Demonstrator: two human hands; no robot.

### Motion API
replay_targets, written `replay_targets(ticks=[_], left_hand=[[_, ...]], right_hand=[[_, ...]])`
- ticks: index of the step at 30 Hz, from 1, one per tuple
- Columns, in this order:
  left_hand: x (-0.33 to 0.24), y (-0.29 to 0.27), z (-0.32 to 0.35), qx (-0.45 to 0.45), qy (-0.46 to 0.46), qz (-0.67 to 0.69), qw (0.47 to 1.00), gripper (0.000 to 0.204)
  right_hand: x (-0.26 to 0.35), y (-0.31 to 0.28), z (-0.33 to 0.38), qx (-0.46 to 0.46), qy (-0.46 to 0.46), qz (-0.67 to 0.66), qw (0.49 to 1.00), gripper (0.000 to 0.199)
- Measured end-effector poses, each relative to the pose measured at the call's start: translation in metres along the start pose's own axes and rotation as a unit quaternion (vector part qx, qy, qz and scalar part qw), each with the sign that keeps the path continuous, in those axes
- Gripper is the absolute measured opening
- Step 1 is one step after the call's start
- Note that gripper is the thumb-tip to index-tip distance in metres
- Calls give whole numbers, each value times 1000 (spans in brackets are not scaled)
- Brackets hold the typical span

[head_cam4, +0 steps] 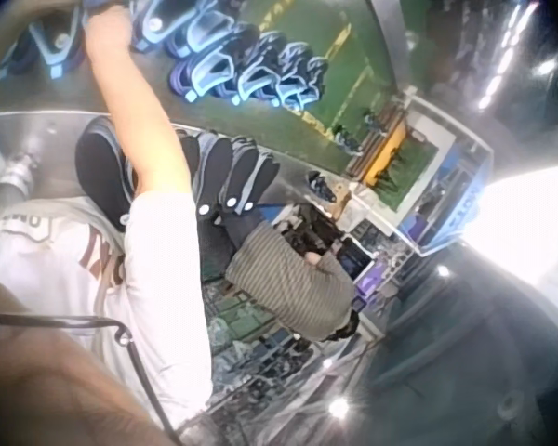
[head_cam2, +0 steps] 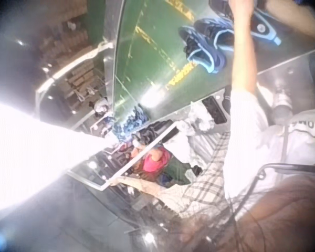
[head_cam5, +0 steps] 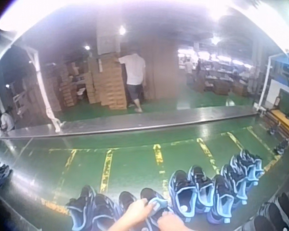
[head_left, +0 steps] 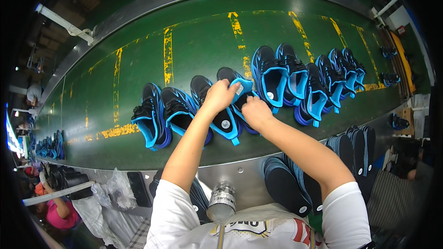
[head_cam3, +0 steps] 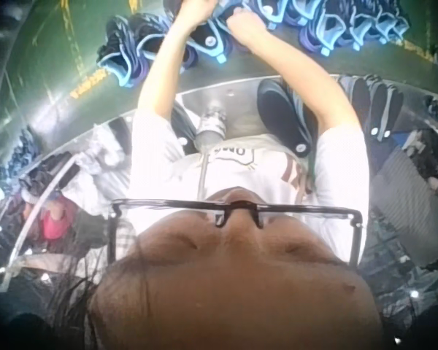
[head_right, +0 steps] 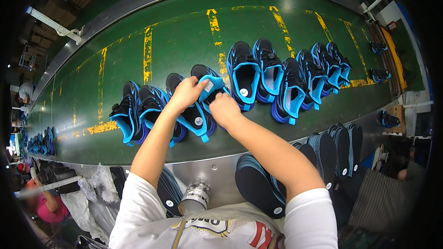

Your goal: The person places stacks of shoe insoles onto the workstation, then repeatedly picks up individual insoles and inserts them into sneakers along the conveyor line by hand.

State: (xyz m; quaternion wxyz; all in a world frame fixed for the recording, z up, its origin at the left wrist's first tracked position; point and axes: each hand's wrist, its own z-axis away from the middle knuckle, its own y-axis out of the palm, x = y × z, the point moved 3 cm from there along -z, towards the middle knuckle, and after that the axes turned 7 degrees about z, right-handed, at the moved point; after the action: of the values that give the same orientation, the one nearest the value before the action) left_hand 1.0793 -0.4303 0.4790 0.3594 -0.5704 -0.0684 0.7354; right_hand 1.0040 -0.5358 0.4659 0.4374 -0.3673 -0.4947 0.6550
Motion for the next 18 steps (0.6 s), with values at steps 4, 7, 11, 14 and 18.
replay_targets(ticks=[4, 7, 11, 14, 18], left_hand=[[-4, 12, 2, -43, 36, -47, 997, 38], [9, 12, 6, -74, 57, -81, 992, 32], [4, 13, 5, -87, 67, -80, 991, 32], [5, 11, 2, -77, 58, -71, 993, 35], [4, 14, 1, -79, 56, -65, 993, 39]], right_hand=[[-8, 2, -15, -64, -15, 5, 998, 15], [-3, -21, -5, -35, -12, -33, 999, 15], [-14, -18, 14, 79, 15, -106, 991, 15], [-1, -10, 15, 31, 52, -142, 988, 13], [-3, 2, -7, -51, 64, -78, 994, 10]])
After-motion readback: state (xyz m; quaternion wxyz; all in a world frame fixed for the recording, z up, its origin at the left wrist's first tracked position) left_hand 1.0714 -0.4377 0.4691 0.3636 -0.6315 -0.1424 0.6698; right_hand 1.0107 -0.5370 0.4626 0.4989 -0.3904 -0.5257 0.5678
